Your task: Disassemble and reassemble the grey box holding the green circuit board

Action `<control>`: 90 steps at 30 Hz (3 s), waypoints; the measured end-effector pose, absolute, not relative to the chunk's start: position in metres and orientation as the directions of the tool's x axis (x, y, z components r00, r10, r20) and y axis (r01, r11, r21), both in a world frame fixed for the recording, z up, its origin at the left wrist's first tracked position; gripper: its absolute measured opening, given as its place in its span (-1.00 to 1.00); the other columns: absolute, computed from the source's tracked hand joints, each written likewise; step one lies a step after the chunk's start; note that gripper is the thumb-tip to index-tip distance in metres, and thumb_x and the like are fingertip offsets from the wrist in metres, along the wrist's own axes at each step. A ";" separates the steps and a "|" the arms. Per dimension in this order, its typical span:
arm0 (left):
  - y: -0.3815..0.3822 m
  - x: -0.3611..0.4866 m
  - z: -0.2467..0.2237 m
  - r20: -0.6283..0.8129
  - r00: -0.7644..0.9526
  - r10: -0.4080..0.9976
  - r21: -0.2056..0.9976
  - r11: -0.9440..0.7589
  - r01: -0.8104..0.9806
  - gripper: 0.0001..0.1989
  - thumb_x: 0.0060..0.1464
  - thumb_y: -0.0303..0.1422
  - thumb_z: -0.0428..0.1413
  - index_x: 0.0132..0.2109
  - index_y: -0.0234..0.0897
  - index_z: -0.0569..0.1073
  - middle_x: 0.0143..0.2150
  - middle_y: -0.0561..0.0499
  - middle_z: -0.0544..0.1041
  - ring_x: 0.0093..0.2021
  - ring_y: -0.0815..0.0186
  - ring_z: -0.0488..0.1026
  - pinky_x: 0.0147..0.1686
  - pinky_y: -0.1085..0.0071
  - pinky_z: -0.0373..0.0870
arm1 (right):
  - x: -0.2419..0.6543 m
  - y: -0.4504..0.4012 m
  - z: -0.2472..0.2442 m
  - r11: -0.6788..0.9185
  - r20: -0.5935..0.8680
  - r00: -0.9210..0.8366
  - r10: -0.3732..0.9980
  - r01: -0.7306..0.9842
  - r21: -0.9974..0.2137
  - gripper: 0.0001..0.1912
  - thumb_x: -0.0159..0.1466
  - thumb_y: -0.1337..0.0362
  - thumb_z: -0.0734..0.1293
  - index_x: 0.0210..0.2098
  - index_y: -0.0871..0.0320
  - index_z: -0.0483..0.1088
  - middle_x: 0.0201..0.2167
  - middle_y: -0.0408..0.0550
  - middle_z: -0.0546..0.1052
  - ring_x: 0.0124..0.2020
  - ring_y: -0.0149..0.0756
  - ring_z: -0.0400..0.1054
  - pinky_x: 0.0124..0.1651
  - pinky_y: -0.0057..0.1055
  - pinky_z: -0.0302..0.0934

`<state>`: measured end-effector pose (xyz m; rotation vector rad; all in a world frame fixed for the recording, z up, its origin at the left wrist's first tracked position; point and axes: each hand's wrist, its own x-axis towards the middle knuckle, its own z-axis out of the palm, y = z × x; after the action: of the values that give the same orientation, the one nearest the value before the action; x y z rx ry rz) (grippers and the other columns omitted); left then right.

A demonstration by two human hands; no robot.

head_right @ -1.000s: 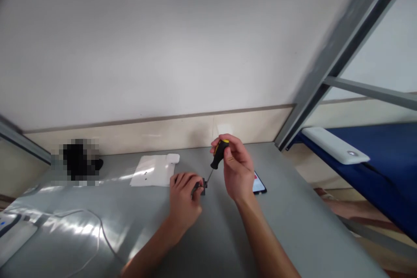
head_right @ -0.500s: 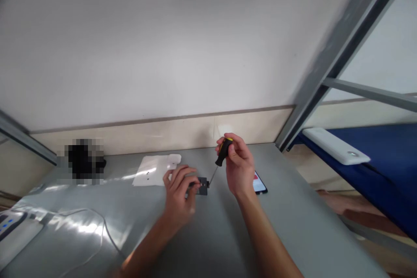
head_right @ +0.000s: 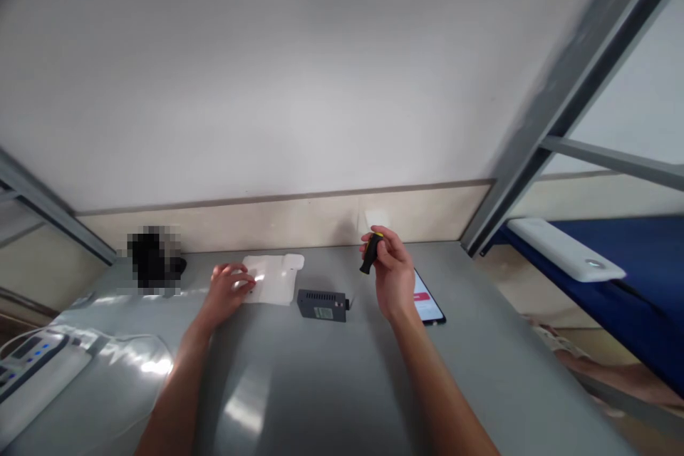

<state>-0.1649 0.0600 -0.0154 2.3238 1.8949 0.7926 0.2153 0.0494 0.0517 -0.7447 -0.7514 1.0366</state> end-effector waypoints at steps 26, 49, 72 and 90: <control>0.016 -0.043 0.012 0.265 0.336 0.904 0.696 -0.420 0.583 -0.83 0.14 -0.36 0.30 -0.10 -0.19 0.58 -0.22 0.01 0.60 -0.19 0.19 0.52 -0.10 0.30 0.43 | 0.236 0.032 0.064 0.049 -0.265 -0.497 0.827 0.532 -0.846 -0.55 0.32 -0.16 0.39 -0.11 0.10 0.45 -0.40 -0.17 0.41 -0.40 -0.33 0.20 -0.35 -0.39 0.05; 0.021 -0.049 0.001 0.322 0.328 0.888 0.639 -0.460 0.617 -0.79 0.22 -0.31 0.26 0.01 -0.13 0.60 -0.12 -0.01 0.69 -0.14 0.20 0.61 -0.02 0.28 0.55 | 0.233 0.033 0.064 0.163 -0.107 -0.451 0.886 0.520 -0.839 -0.55 0.43 -0.11 0.25 -0.20 0.09 0.59 -0.40 -0.11 0.54 -0.37 -0.23 0.36 -0.28 -0.34 0.18; 0.014 -0.033 0.004 0.394 0.594 0.701 0.561 -0.695 0.448 -0.73 0.15 -0.63 0.10 -0.18 -0.16 0.58 0.07 -0.12 0.60 0.08 0.13 0.55 0.11 0.17 0.51 | 0.230 0.055 0.032 -0.018 -0.069 -0.044 0.997 0.702 -0.712 -0.43 0.43 -0.08 0.16 -0.50 0.10 0.52 -0.50 0.07 0.62 -0.37 -0.06 0.53 -0.23 -0.26 0.27; 0.012 -0.020 -0.001 0.350 0.300 0.888 0.571 -0.456 0.683 -0.66 0.30 -0.42 0.07 0.17 -0.14 0.51 0.04 -0.13 0.62 0.07 0.02 0.53 0.13 0.04 0.45 | 0.194 0.030 0.065 0.229 0.222 0.063 0.973 -0.122 -0.966 -0.67 0.38 0.00 0.39 -0.08 -0.07 0.17 -0.35 -0.29 0.37 -0.44 -0.37 0.35 -0.29 -0.38 0.29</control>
<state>-0.0200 0.0123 -0.0009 2.2589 1.4205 0.9186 0.1935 0.0303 0.0650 -0.9725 -1.1793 1.0644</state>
